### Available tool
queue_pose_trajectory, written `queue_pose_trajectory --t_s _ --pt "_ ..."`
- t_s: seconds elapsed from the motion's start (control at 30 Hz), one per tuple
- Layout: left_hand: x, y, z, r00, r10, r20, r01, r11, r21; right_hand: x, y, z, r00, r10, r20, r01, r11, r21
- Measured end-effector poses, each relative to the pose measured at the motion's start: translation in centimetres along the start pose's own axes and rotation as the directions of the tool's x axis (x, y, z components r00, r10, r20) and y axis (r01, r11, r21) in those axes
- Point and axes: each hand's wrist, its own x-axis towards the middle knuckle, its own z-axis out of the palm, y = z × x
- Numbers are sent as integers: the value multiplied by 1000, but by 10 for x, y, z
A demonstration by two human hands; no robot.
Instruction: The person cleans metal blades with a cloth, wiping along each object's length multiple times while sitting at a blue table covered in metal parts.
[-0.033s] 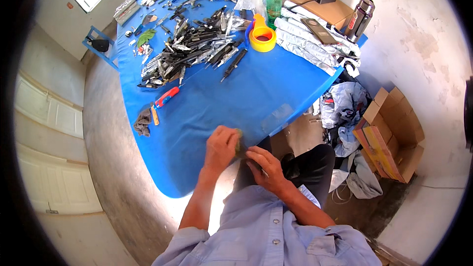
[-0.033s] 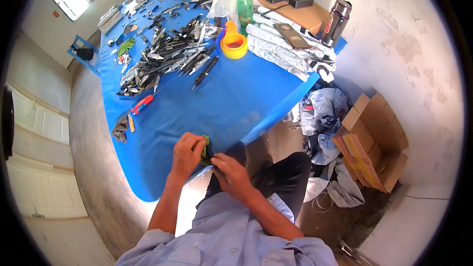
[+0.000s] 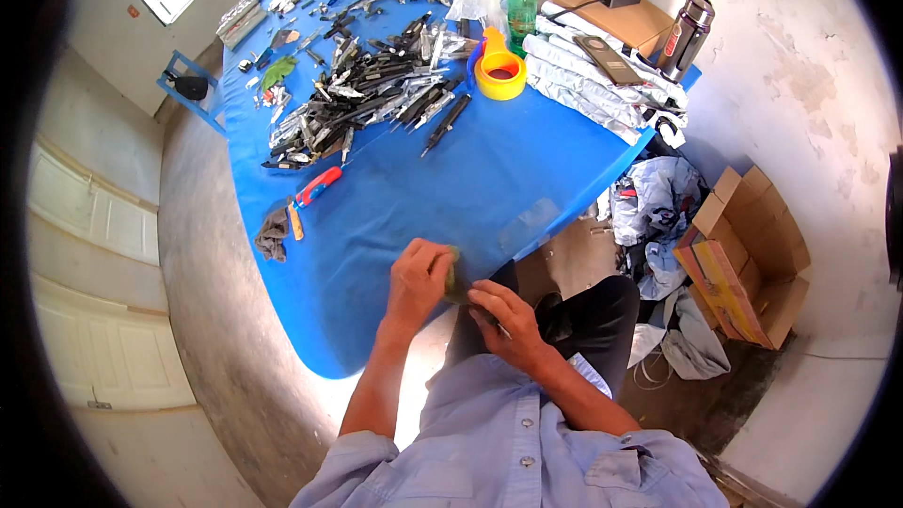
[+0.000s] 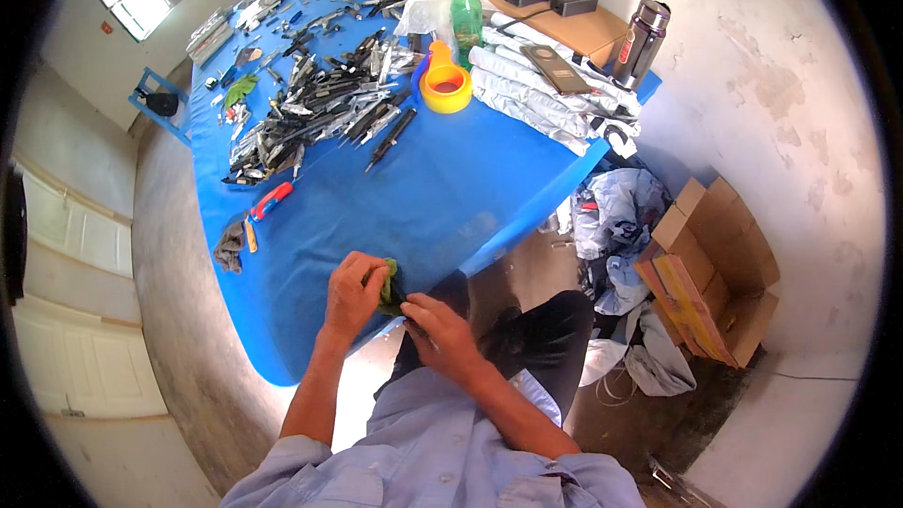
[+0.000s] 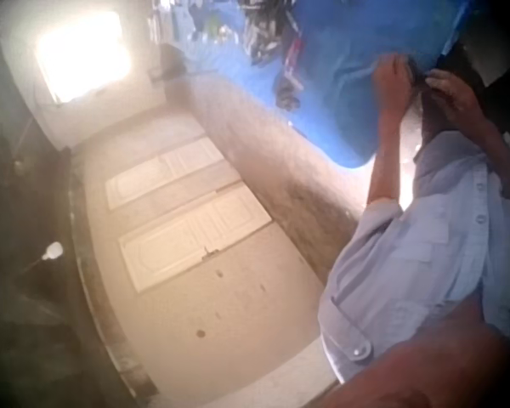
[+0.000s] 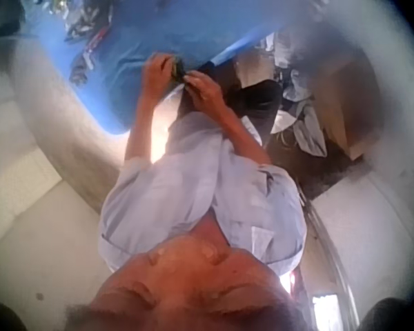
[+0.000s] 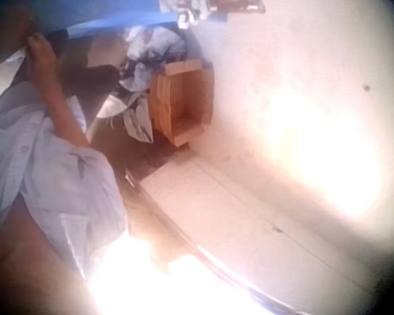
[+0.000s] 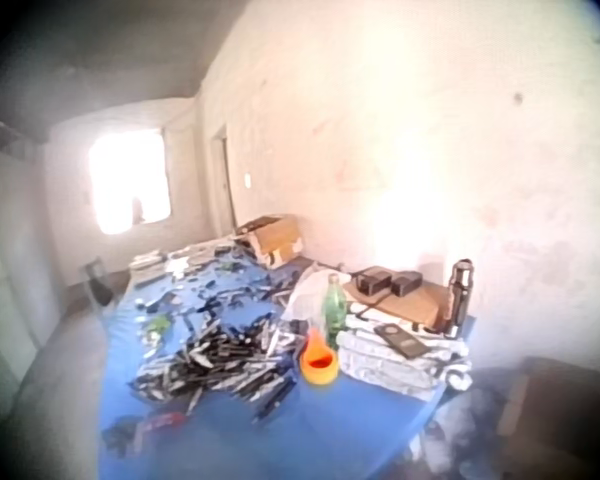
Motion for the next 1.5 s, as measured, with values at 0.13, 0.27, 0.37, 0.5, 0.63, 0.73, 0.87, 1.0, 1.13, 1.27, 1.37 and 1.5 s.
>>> queue_pose_trajectory --t_s 0.13,0.27,0.37,0.5,0.63,0.73,0.87,1.0,1.13,1.27,1.37,1.5 --pt "8 -29 -1 999 -38 -32 40 997 66 0 0 0 1000 2 -4 -2 1000 -16" --pt "7 -21 -8 989 -131 -64 128 991 -47 -1 -2 -2 1000 10 -12 -10 1000 -20" --pt "3 4 -12 987 -142 -76 136 987 -83 0 -4 -3 1000 13 15 -12 999 -32" --pt "-20 27 -1 996 84 -29 -85 995 -61 3 -4 -2 999 -19 43 19 1000 -8" --pt "-16 6 0 995 100 26 -100 995 -22 -7 0 -2 993 -33 112 36 999 -23" --pt "-1 -16 -5 997 50 61 -53 997 49 -6 -1 -3 984 -68 164 75 997 -33" --pt "2 -21 -8 999 6 37 -8 999 36 -4 -3 -6 983 -66 170 71 997 -22" --pt "-2 3 -13 997 -21 72 23 999 -30 -2 -4 -11 980 -44 193 50 998 -24" --pt "-18 21 -9 983 87 159 -83 996 -31 0 -4 -11 971 -81 225 91 995 -38" --pt "-5 -3 -13 975 141 169 -157 984 84 2 -4 -13 962 -100 253 118 991 -58" --pt "7 -16 -10 981 152 122 -169 975 143 4 -2 -11 966 -110 233 126 990 -56" --pt "13 -32 -11 1000 23 15 -24 994 104 4 -1 -11 971 -109 212 123 991 -55"
